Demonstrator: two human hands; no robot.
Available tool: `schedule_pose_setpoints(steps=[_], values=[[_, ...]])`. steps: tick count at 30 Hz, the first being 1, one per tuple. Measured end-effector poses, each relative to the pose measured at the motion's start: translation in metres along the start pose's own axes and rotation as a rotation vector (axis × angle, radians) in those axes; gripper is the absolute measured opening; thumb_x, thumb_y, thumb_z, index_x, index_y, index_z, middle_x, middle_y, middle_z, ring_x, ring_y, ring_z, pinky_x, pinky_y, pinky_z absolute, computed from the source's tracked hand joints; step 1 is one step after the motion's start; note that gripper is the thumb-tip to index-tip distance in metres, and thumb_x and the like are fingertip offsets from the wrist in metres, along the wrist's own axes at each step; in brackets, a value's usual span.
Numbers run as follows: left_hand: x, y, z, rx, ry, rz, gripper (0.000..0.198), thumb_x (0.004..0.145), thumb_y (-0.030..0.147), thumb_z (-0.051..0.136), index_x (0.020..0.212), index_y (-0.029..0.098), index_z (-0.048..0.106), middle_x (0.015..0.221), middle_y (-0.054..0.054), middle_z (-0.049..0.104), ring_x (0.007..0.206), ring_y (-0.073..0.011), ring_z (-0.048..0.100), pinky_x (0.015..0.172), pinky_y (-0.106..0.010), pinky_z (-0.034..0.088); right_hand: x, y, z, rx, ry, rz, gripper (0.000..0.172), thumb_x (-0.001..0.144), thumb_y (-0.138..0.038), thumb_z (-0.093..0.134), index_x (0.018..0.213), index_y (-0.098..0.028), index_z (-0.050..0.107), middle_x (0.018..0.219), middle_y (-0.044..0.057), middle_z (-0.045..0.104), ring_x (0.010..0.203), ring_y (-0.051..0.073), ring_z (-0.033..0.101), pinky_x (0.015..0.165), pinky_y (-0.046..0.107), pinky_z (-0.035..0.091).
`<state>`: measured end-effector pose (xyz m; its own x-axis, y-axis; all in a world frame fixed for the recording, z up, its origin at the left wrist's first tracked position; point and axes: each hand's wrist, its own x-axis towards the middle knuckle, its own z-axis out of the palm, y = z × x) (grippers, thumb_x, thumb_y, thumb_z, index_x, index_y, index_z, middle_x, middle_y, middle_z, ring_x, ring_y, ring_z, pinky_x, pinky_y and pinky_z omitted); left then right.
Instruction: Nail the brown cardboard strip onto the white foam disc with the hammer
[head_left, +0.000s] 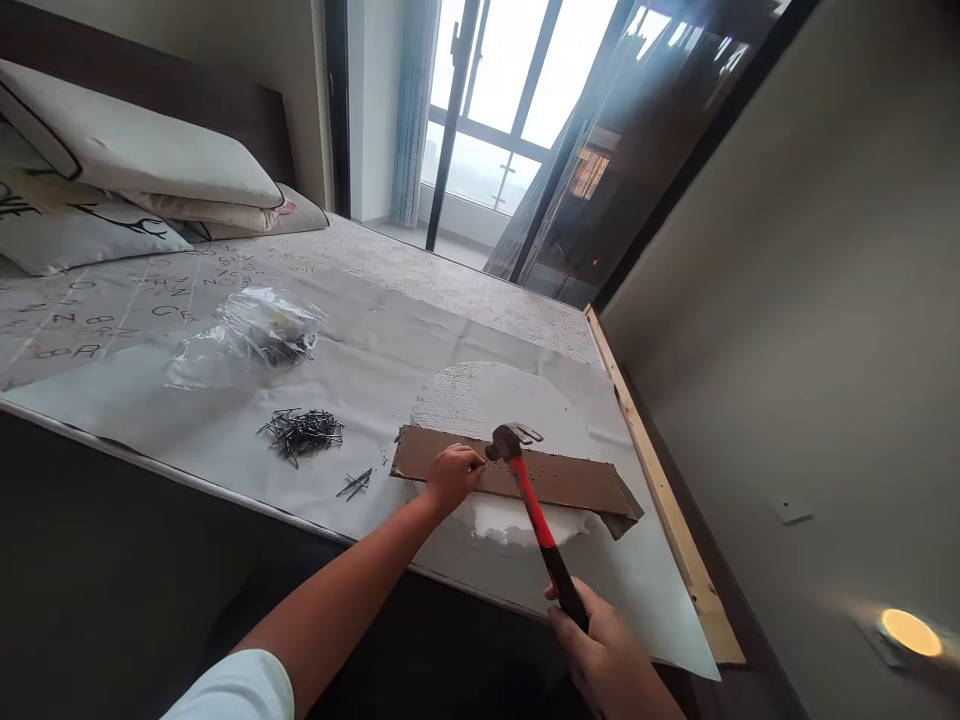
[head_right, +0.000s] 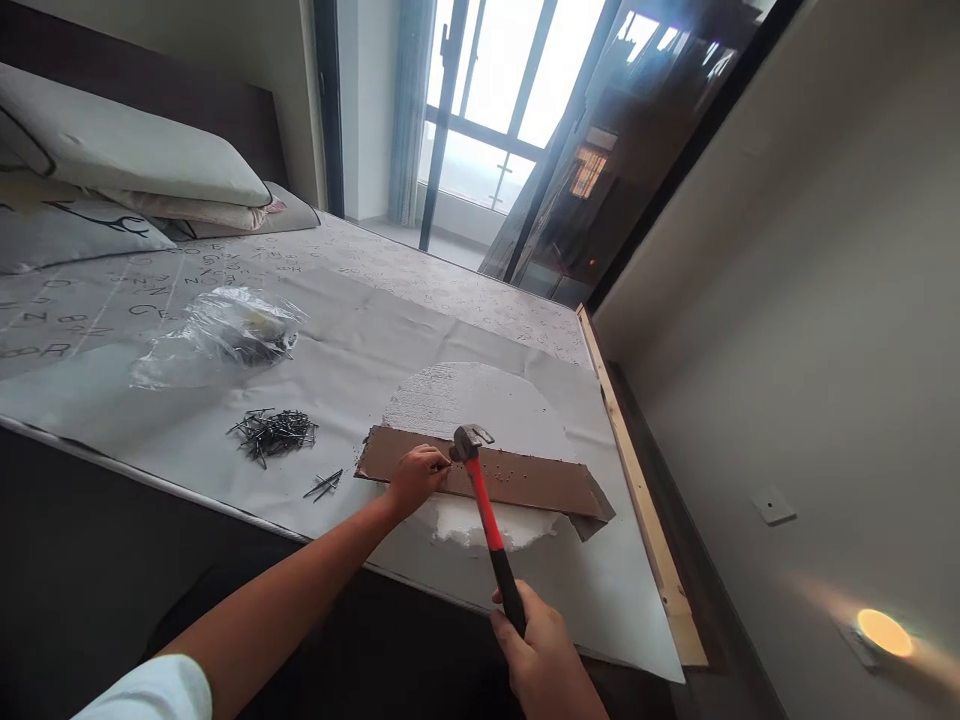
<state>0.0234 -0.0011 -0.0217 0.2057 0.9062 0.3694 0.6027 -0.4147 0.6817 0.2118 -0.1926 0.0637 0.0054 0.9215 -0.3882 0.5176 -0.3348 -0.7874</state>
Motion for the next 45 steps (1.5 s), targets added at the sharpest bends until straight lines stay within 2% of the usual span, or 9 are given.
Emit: schedule_pose_setpoints(steps=[6,11,15,20,26,30,34,40,45], values=[[0.0,-0.002,0.0,0.006,0.001,0.001,0.01,0.074,0.011,0.061,0.071,0.017,0.069,0.073,-0.004,0.068,0.076,-0.0166,0.06,0.068,-0.026,0.045,-0.002,-0.001,-0.001,-0.028,0.03,-0.08,0.042,0.084,-0.057,0.04,0.096,-0.019,0.054,0.045,-0.01,0.031,0.035,0.01,0.034,0.038,0.022,0.03],[0.0,-0.003,0.001,0.028,0.007,0.01,0.011,0.072,0.01,0.062,0.066,0.018,0.068,0.07,-0.003,0.067,0.074,-0.016,0.06,0.068,-0.026,0.044,0.0,0.0,0.004,-0.063,0.045,-0.094,0.037,0.081,-0.056,0.045,0.082,-0.02,0.054,0.046,-0.009,0.034,0.039,0.01,0.036,0.04,0.022,0.03],[0.0,-0.005,0.001,0.026,0.008,0.019,0.01,0.074,0.013,0.062,0.07,0.018,0.069,0.071,-0.003,0.067,0.076,-0.0161,0.06,0.069,-0.026,0.044,0.001,0.002,0.005,-0.056,0.09,-0.121,0.036,0.083,-0.053,0.043,0.09,-0.02,0.053,0.046,-0.009,0.034,0.038,0.01,0.036,0.039,0.022,0.029],[0.0,-0.006,0.001,0.04,-0.001,0.01,0.01,0.072,0.012,0.063,0.068,0.018,0.069,0.07,-0.003,0.067,0.074,-0.0164,0.06,0.068,-0.027,0.043,0.006,0.003,0.012,-0.052,0.025,-0.085,0.023,0.083,-0.044,0.044,0.078,-0.021,0.047,0.048,-0.009,0.034,0.034,0.008,0.031,0.037,0.022,0.025],[0.001,-0.006,-0.001,0.066,-0.02,0.017,0.01,0.073,0.012,0.063,0.071,0.018,0.071,0.071,-0.004,0.068,0.075,-0.0171,0.06,0.071,-0.027,0.045,0.002,0.001,0.009,-0.036,0.048,-0.113,0.029,0.084,-0.048,0.042,0.087,-0.02,0.051,0.05,-0.009,0.035,0.039,0.009,0.033,0.04,0.022,0.026],[0.002,-0.006,-0.004,0.096,-0.045,0.044,0.011,0.072,0.012,0.064,0.075,0.018,0.073,0.075,-0.005,0.069,0.077,-0.0179,0.061,0.07,-0.027,0.046,0.0,-0.002,0.008,-0.062,0.054,-0.117,0.026,0.084,-0.044,0.041,0.083,-0.02,0.052,0.051,-0.009,0.031,0.041,0.009,0.029,0.04,0.022,0.024],[0.004,-0.009,-0.004,0.059,-0.027,0.053,0.014,0.071,0.011,0.063,0.077,0.019,0.073,0.075,-0.004,0.069,0.076,-0.0167,0.061,0.069,-0.026,0.047,-0.001,-0.004,0.009,-0.107,0.099,-0.126,0.022,0.082,-0.039,0.042,0.082,-0.019,0.052,0.053,-0.007,0.034,0.046,0.011,0.034,0.045,0.023,0.028],[0.006,-0.008,-0.002,-0.006,-0.008,0.052,0.013,0.071,0.01,0.062,0.07,0.019,0.072,0.071,-0.003,0.068,0.073,-0.0154,0.061,0.069,-0.025,0.047,-0.004,-0.01,0.008,-0.109,0.089,-0.127,0.026,0.084,-0.044,0.038,0.086,-0.02,0.05,0.052,-0.009,0.03,0.042,0.01,0.03,0.043,0.023,0.025],[0.005,-0.009,-0.001,0.026,-0.017,0.071,0.015,0.07,0.008,0.061,0.064,0.018,0.069,0.066,-0.003,0.066,0.071,-0.0155,0.06,0.068,-0.026,0.046,0.002,-0.008,0.018,-0.164,0.088,-0.16,0.019,0.082,-0.036,0.043,0.074,-0.02,0.05,0.055,-0.006,0.039,0.051,0.012,0.04,0.049,0.023,0.032]])
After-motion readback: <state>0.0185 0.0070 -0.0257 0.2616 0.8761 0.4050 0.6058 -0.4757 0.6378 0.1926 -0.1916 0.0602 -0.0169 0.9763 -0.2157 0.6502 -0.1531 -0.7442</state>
